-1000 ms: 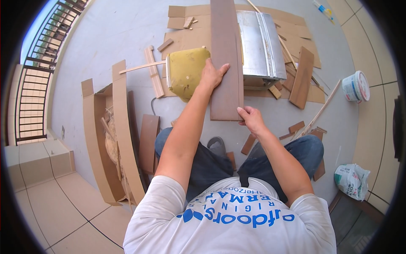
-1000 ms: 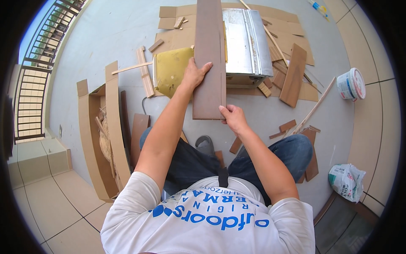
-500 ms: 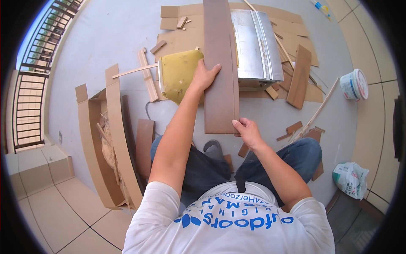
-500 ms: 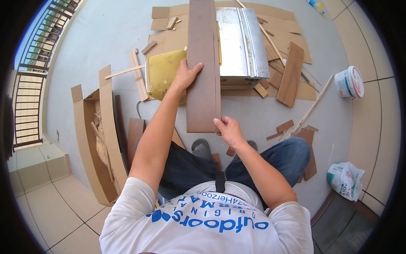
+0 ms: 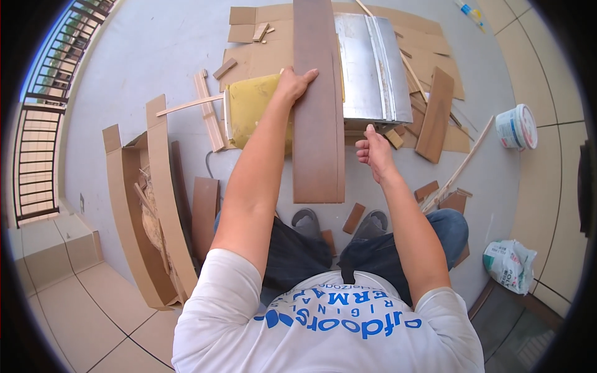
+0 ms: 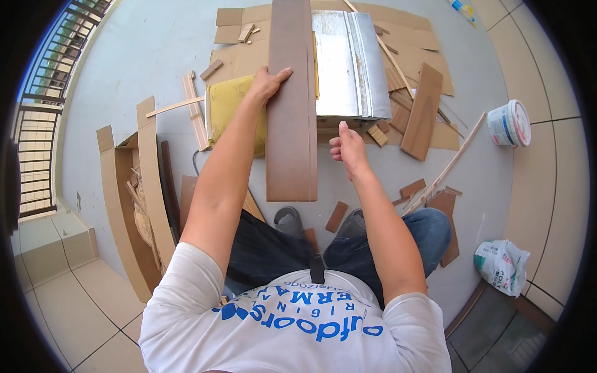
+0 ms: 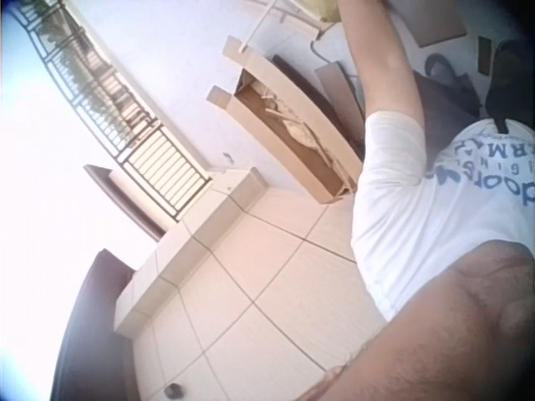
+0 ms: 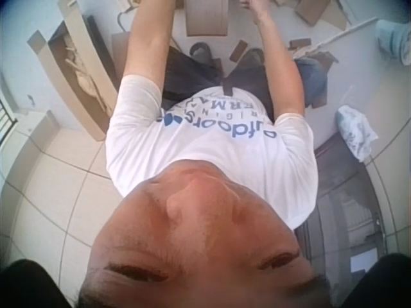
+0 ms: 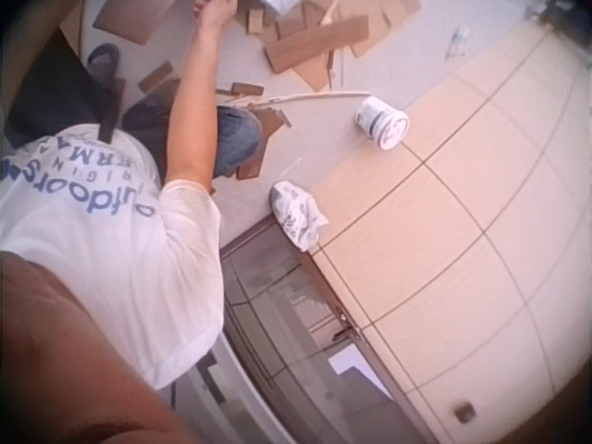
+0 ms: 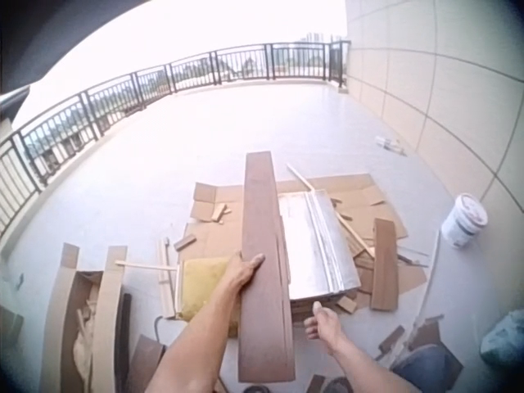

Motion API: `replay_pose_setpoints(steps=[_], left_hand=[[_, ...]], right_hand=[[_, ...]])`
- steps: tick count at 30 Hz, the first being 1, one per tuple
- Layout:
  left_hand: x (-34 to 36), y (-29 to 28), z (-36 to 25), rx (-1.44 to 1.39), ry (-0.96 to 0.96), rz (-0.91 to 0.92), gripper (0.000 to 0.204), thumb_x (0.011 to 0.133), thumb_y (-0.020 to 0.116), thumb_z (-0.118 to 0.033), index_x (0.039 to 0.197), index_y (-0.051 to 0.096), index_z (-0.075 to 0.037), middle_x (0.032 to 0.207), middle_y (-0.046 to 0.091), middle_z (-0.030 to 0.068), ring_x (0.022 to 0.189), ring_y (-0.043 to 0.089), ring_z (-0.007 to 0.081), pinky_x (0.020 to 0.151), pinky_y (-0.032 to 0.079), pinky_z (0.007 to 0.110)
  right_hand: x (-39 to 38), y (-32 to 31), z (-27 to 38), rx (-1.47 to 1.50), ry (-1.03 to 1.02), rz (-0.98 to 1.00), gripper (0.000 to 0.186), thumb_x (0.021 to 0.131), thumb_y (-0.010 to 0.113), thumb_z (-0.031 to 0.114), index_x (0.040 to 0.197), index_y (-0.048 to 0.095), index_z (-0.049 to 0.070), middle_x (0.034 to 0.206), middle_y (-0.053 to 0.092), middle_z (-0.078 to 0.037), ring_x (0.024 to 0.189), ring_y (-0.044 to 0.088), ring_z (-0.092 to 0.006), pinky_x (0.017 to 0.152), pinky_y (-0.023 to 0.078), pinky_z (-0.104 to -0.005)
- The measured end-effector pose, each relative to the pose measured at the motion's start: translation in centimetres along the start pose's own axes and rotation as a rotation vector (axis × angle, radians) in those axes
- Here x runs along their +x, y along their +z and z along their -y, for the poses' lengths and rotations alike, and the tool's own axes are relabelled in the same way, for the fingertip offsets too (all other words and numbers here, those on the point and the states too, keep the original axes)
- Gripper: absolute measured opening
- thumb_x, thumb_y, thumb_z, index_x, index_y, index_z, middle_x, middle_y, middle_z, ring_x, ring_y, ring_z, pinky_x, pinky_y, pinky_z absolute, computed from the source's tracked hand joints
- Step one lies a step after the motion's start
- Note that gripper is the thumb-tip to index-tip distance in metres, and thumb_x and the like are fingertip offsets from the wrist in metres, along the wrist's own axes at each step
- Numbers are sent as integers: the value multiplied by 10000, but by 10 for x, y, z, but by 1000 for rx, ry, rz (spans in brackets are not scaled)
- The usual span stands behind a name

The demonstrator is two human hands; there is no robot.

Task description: The person measures and marks a floorboard using a square and pencil, then carries it to a balcony where they use a table saw to cut it.

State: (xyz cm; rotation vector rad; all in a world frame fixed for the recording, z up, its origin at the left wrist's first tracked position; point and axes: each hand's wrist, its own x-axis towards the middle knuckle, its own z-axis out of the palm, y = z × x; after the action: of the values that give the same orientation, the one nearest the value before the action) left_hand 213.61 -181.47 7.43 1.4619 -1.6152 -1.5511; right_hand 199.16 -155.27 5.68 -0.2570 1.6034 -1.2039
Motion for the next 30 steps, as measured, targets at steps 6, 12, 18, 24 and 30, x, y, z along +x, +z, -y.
replay_pose_setpoints(steps=[6, 12, 18, 24, 30], left_hand=[[6, 0, 4, 12, 27, -29, 704, 855, 839, -333, 1280, 559, 154, 1168, 704, 281, 993, 738, 330, 845, 617, 399], [46, -2, 0, 54, 0, -38, 728, 839, 849, -366, 1258, 571, 161, 1121, 719, 291, 952, 751, 331, 802, 625, 399], [101, 10, -37, 106, -13, -47, 711, 868, 838, -385, 1256, 583, 154, 1102, 721, 254, 924, 742, 301, 796, 616, 404], [105, 8, -34, 104, 53, -33, 746, 877, 831, -396, 1318, 554, 137, 1171, 701, 272, 989, 731, 320, 828, 610, 401], [94, 15, -40, 26, 49, -5, 761, 873, 837, -384, 1330, 529, 141, 1187, 695, 282, 1003, 729, 326, 857, 609, 405]], right_hand=[[51, 34, 27, 235, 92, -127, 405, 1131, 428, 377, 992, 541, 14, 780, 613, -66, 609, 492, -130, 502, 406, -290], [82, 42, 43, 281, 89, -114, 402, 1133, 422, 371, 1011, 545, 8, 786, 617, -73, 609, 497, -132, 503, 413, -292], [145, 35, 92, 237, 58, -82, 359, 1121, 458, 377, 1042, 530, 34, 818, 609, -77, 658, 535, -154, 556, 447, -309], [94, 32, 60, 76, 41, 142, 572, 1040, 613, 485, 1263, 627, -43, 1006, 729, -98, 875, 699, -194, 864, 561, -372], [63, 33, 55, -13, -19, 214, 402, 1013, 695, 304, 1190, 686, -57, 1050, 741, -92, 904, 699, -164, 847, 565, -334]])
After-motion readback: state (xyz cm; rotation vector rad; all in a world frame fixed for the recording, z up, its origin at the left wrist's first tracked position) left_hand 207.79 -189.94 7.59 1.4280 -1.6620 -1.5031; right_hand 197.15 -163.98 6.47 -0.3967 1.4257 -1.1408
